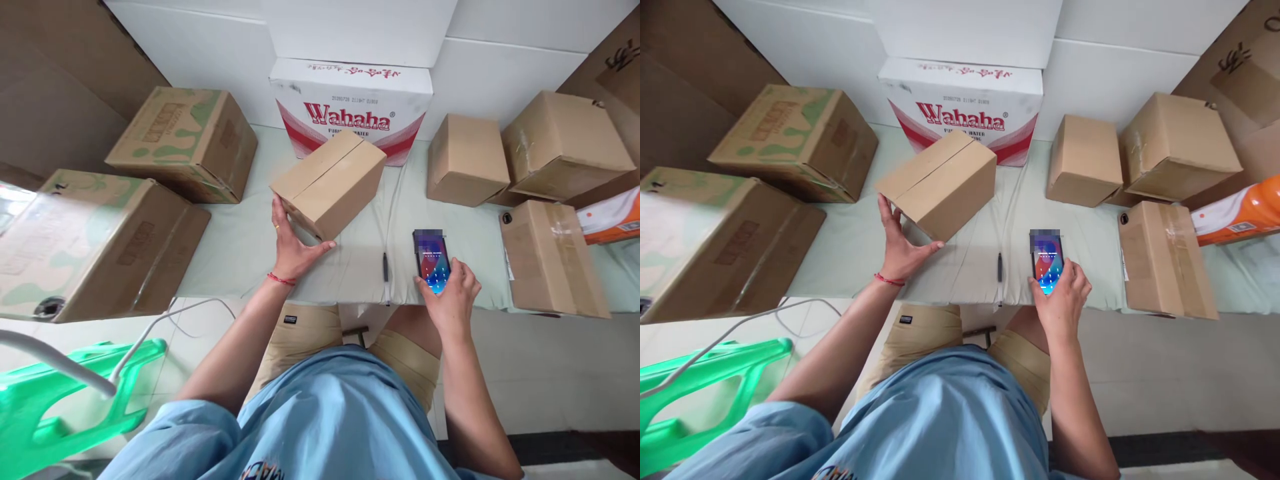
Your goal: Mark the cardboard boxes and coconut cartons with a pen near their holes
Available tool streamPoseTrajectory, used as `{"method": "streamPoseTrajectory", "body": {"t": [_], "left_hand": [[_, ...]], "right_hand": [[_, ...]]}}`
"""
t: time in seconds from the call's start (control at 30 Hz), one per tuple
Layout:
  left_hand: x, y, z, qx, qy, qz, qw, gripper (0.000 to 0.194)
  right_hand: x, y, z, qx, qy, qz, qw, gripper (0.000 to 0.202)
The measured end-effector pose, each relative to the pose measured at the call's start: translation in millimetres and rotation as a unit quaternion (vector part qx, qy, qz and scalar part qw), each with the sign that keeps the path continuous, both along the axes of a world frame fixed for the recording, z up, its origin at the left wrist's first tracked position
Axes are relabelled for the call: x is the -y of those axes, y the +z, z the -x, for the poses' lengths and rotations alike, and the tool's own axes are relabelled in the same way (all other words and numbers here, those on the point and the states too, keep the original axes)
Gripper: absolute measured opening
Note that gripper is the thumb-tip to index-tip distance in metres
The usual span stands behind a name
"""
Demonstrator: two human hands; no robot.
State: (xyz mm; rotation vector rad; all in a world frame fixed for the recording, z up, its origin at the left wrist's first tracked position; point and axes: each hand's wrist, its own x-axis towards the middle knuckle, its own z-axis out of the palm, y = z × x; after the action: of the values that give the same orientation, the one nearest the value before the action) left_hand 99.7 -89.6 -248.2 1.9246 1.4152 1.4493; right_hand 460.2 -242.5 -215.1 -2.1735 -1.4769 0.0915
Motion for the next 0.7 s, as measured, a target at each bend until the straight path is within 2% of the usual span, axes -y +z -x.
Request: {"method": "streamPoseTrajectory", "body": {"t": [0.13, 0.23, 0.3, 0.37, 0.43, 0.47, 0.53, 0.6, 0.63, 0.7], "left_hand": [[-6.6, 1.3, -13.4, 0.003, 0.029, 0.001, 1.000, 0.164], [-6.7, 6.1, -22.7, 0.034, 0.068, 0.036, 0.996, 0.154], [-6.4, 13.0, -23.5, 0.077, 0.085, 0.074, 0.991, 0.147], [-7.4, 24.4, -17.3, 0.165, 0.107, 0.119, 0.973, 0.135], [-10.0, 41.1, -3.9, 0.289, 0.126, 0.164, 0.935, 0.114], [-11.6, 51.7, 4.7, 0.359, 0.127, 0.184, 0.906, 0.101], [-14.1, 77.0, 23.3, 0.411, 0.111, 0.201, 0.882, 0.078], [-14.8, 106.1, 39.8, 0.480, 0.109, 0.207, 0.846, 0.076], [-14.7, 121.0, 46.6, 0.490, 0.113, 0.204, 0.840, 0.078], [-15.0, 148.9, 58.6, 0.477, 0.103, 0.188, 0.852, 0.079]], "right_hand": [[17.7, -5.6, -10.3, 0.008, -0.019, -0.106, 0.994, 0.072], [37.5, -9.2, -17.6, -0.008, -0.043, -0.173, 0.984, 0.056], [55.2, -13.3, -20.1, -0.039, -0.054, -0.200, 0.978, 0.045], [75.5, -20.6, -19.8, -0.064, -0.066, -0.206, 0.974, 0.037], [95.8, -31.4, -16.6, -0.079, -0.075, -0.192, 0.975, 0.032], [104.9, -37.7, -13.9, -0.086, -0.076, -0.180, 0.977, 0.030], [119.2, -50.3, -6.6, -0.104, -0.069, -0.157, 0.980, 0.028], [126.7, -60.4, 2.1, -0.123, -0.055, -0.137, 0.981, 0.027], [127.8, -63.8, 6.5, -0.132, -0.047, -0.129, 0.982, 0.026], [125.6, -67.3, 14.0, -0.145, -0.036, -0.123, 0.981, 0.026]]}}
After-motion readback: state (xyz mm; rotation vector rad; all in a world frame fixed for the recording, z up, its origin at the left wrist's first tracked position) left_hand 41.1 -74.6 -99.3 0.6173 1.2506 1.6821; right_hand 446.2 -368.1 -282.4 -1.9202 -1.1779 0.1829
